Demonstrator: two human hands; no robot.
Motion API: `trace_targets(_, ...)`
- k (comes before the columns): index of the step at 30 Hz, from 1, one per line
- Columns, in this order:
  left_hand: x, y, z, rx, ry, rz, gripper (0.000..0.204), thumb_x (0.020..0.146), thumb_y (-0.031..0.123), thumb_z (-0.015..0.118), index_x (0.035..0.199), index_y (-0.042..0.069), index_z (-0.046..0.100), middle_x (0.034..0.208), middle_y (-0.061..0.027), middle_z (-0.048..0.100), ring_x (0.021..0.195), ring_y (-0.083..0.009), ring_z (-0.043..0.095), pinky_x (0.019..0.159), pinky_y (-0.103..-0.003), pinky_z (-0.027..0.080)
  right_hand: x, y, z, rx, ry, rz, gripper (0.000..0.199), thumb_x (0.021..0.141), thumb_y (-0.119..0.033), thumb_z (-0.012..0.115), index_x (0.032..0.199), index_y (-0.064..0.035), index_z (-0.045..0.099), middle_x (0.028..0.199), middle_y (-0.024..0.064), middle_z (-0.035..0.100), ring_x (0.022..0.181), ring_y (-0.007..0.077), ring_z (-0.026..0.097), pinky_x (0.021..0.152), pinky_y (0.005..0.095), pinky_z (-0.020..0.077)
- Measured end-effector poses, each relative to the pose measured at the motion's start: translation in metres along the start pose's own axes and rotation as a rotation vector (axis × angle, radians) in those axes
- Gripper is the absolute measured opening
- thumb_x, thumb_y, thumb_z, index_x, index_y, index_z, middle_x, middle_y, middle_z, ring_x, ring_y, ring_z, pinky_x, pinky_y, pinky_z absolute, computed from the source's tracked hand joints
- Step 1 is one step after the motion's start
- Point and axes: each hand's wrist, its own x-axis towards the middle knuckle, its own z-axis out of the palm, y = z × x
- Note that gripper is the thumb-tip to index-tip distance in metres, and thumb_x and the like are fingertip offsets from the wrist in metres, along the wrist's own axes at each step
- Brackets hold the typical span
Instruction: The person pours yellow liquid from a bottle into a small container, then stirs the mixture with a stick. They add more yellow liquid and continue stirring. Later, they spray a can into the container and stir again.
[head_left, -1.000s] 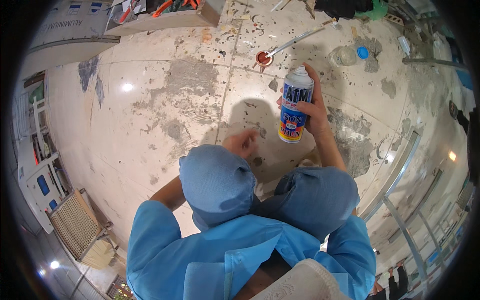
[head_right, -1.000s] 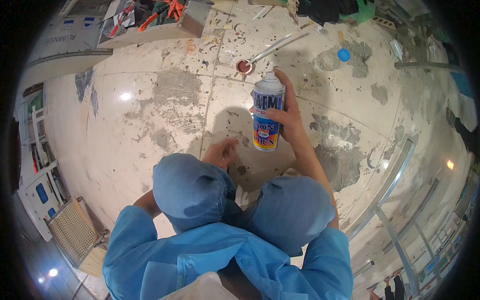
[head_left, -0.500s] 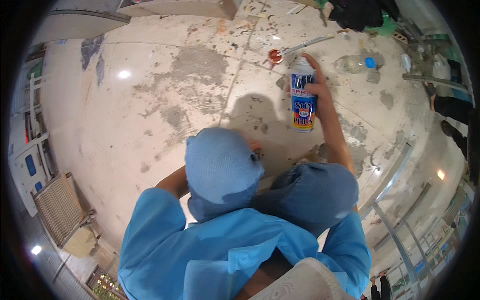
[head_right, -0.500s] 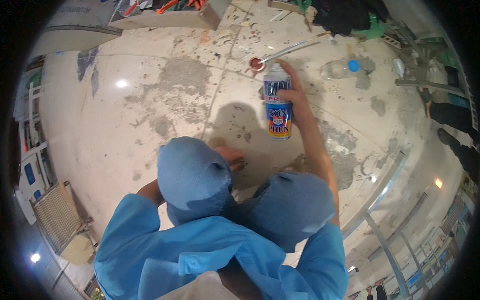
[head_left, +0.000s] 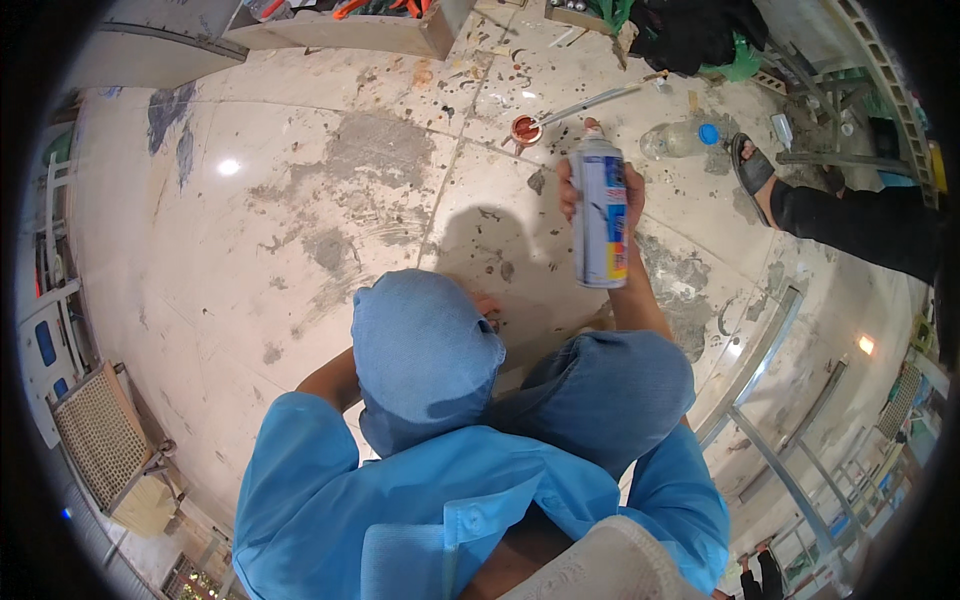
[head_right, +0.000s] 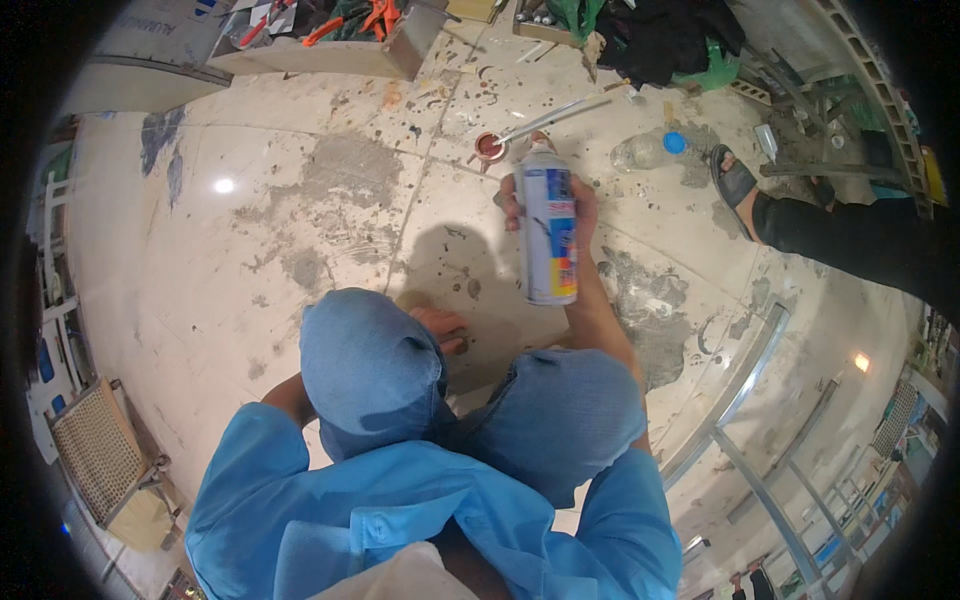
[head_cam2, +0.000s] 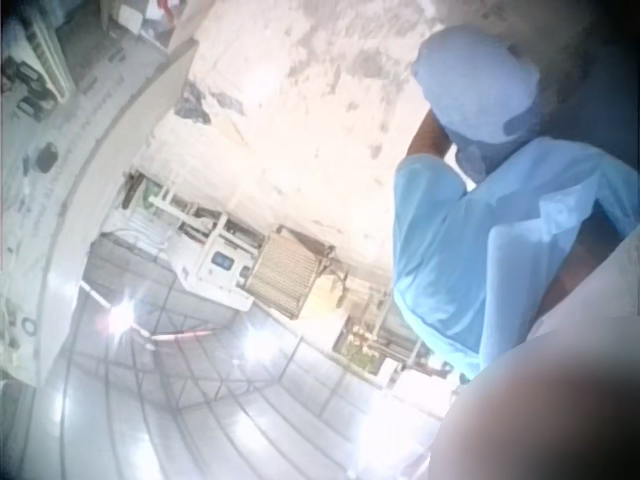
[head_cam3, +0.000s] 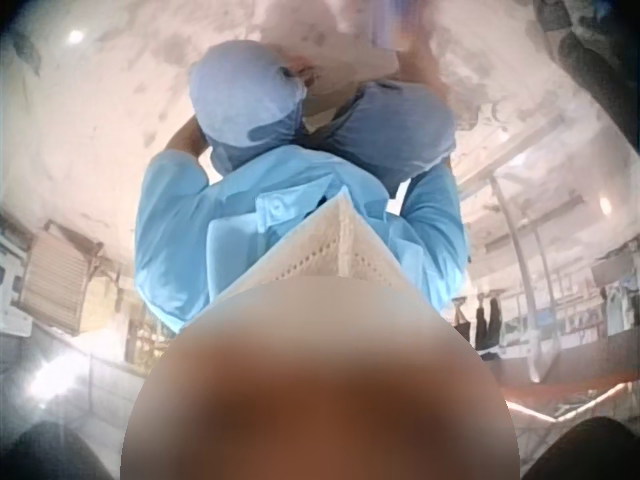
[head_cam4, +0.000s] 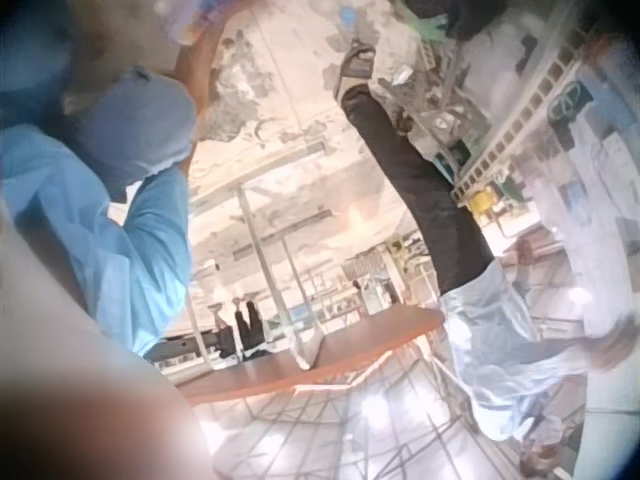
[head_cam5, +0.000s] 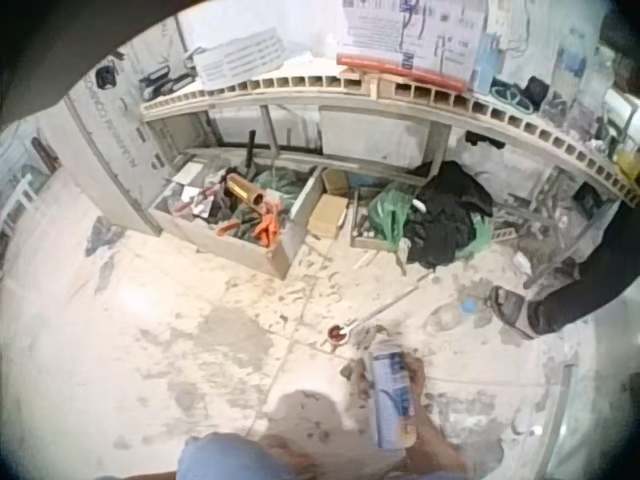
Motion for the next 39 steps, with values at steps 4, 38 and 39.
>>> trace_targets(4, 0.020, 0.014, -0.035, -0.568, -0.021, -0.269, 0.050, 0.099, 0.027, 0.075, 0.145, 0.015, 0.062, 0.121, -0.0069, 0.073, 0.115, -0.0199, 0.069, 0.097, -0.037, 0.054, 0.001, -0.002, 0.012, -0.907, 0.490, -0.110, 0.091, 0.084, -0.018, 0.088, 0.160, -0.0119, 0.040, 0.125, 0.0194, 0.066, 0.105, 0.0289, 0.072, 0.086, 0.0417, 0.0624)
trace_targets(38, 0.084, 0.055, -0.129, -1.540, -0.192, 0.074, 0.078, 0.090, 0.019, 0.081, 0.158, 0.003, 0.046, 0.143, -0.0115, 0.063, 0.133, -0.0231, 0.059, 0.116, -0.042, 0.045, -0.003, 0.043, -0.002, -0.765, 0.267, 0.008, 0.087, 0.086, -0.017, 0.083, 0.163, -0.0135, 0.041, 0.141, 0.0143, 0.059, 0.115, 0.0243, 0.069, 0.095, 0.0408, 0.0585)
trace_targets(39, 0.083, 0.051, -0.126, -1.485, -0.159, 0.035, 0.076, 0.092, 0.020, 0.080, 0.158, 0.002, 0.047, 0.143, -0.0109, 0.063, 0.133, -0.0228, 0.059, 0.116, -0.041, 0.046, -0.001, 0.041, -0.002, -0.843, 0.253, 0.000, 0.087, 0.086, -0.017, 0.083, 0.162, -0.0134, 0.042, 0.139, 0.0137, 0.060, 0.112, 0.0248, 0.070, 0.094, 0.0409, 0.0590)
